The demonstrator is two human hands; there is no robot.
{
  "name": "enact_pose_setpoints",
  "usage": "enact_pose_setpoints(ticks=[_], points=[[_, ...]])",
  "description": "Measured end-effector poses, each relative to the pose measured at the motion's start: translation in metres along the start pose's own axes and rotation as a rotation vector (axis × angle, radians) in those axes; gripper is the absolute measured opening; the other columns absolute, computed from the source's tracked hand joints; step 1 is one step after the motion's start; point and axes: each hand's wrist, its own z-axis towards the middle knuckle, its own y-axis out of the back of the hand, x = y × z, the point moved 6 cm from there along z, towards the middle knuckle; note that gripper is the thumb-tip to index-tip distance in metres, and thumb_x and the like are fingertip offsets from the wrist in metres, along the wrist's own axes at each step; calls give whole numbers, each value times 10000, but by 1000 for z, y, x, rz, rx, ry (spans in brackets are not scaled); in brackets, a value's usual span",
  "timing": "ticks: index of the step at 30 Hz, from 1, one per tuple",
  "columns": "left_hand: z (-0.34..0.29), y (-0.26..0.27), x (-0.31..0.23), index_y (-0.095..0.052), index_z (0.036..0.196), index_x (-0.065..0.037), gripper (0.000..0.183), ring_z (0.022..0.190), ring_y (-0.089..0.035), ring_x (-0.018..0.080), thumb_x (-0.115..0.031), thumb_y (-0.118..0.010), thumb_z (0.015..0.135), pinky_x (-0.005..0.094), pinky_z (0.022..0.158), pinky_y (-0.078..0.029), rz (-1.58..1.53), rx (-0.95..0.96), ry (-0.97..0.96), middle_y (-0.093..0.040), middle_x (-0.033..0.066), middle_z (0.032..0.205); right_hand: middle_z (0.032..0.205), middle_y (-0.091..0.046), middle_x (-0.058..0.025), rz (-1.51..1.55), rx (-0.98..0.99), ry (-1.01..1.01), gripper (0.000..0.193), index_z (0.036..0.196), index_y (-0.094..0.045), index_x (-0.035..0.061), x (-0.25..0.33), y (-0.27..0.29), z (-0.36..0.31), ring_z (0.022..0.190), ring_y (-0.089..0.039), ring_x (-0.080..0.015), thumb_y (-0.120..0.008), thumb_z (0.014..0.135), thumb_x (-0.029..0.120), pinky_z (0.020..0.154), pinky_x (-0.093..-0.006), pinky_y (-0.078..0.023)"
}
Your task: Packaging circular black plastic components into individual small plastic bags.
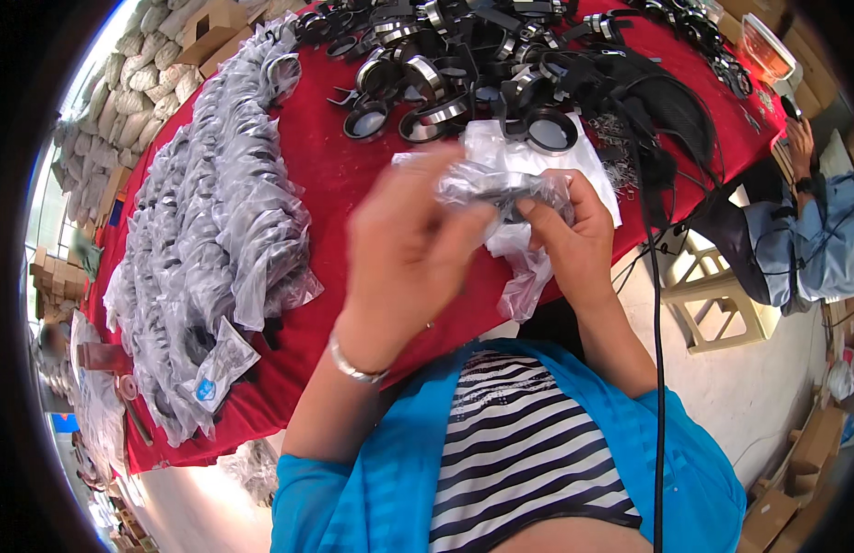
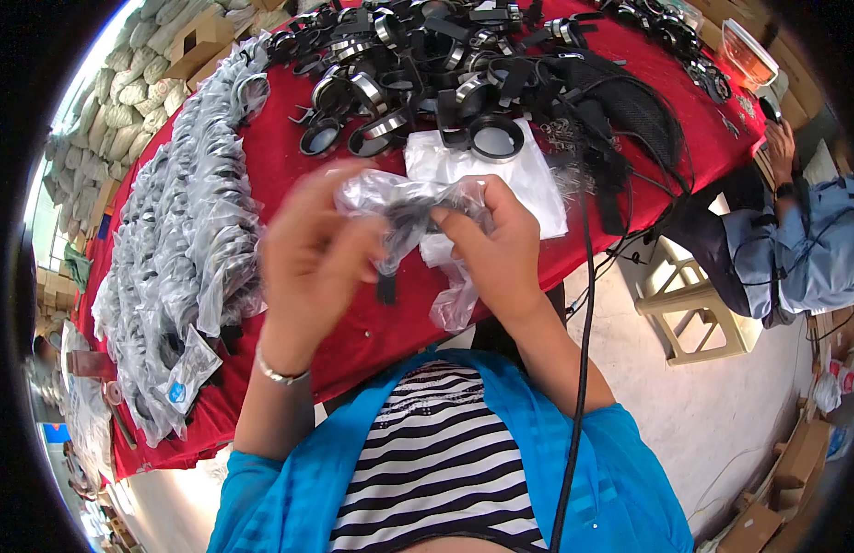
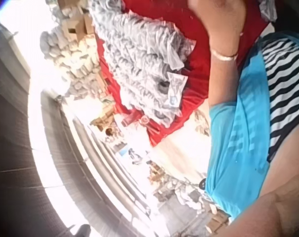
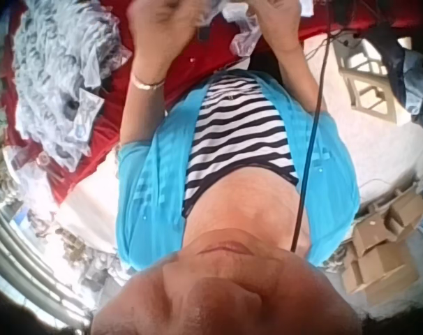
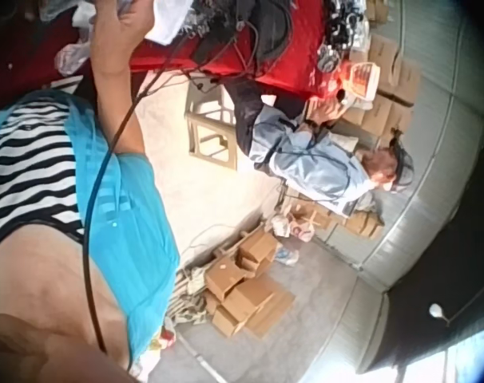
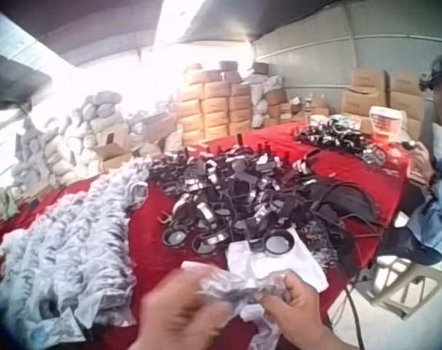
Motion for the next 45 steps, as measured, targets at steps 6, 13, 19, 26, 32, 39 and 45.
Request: enact_pose_setpoints(ticks=[6,13,19,26,32,39,45], points=[[3,-22,49,-540,837,11,119,734,-563,397,-84,-605,807,444,627,-443,212,83,-51,-560,208,762,847,-588,6,-117,32,306,294,1042,-569,24,14,-12,-2,650,-500,-21,-612,765,-62,563,-160,-385],[44,9,43,-521,780,7,102,666,-563,377,-67,-563,836,413,571,-431,326,-58,-201,-541,198,709,792,-571,3,-21,24,121,217,1019,-575,10,6,-14,1,623,-496,-33,-654,817,18,544,-180,-387],[160,128,96,-589,731,15,225,729,-598,420,-166,-529,851,485,649,-464,634,-443,-84,-598,256,722,771,-591,-19,10,-15,5,90,941,-568,31,-10,9,10,547,-463,-35,-607,884,89,482,-178,-367],[257,178,212,-669,796,24,228,805,-635,415,-133,-503,813,478,759,-500,1010,-498,123,-640,262,814,733,-609,-61,107,-17,-267,83,864,-552,24,-32,22,16,507,-469,-70,-602,866,91,434,-209,-377],[289,215,281,-704,825,-2,215,862,-650,379,-102,-515,804,454,776,-515,1070,-489,328,-659,241,883,692,-515,-94,162,-32,-227,148,843,-474,20,-31,44,21,438,-402,-91,-570,875,128,378,-200,-336],[298,242,318,-680,916,30,241,983,-622,377,-134,-563,783,424,846,-499,965,-443,551,-643,259,992,685,-522,-113,322,38,-195,190,882,-492,10,-36,41,27,414,-399,-104,-586,883,175,379,-225,-352],[290,234,278,-611,1010,49,356,1053,-590,376,-198,-617,753,421,910,-459,880,-479,502,-614,277,1072,707,-551,-120,417,-26,-218,129,907,-507,4,-25,31,25,434,-434,-113,-529,918,131,414,-235,-378]])
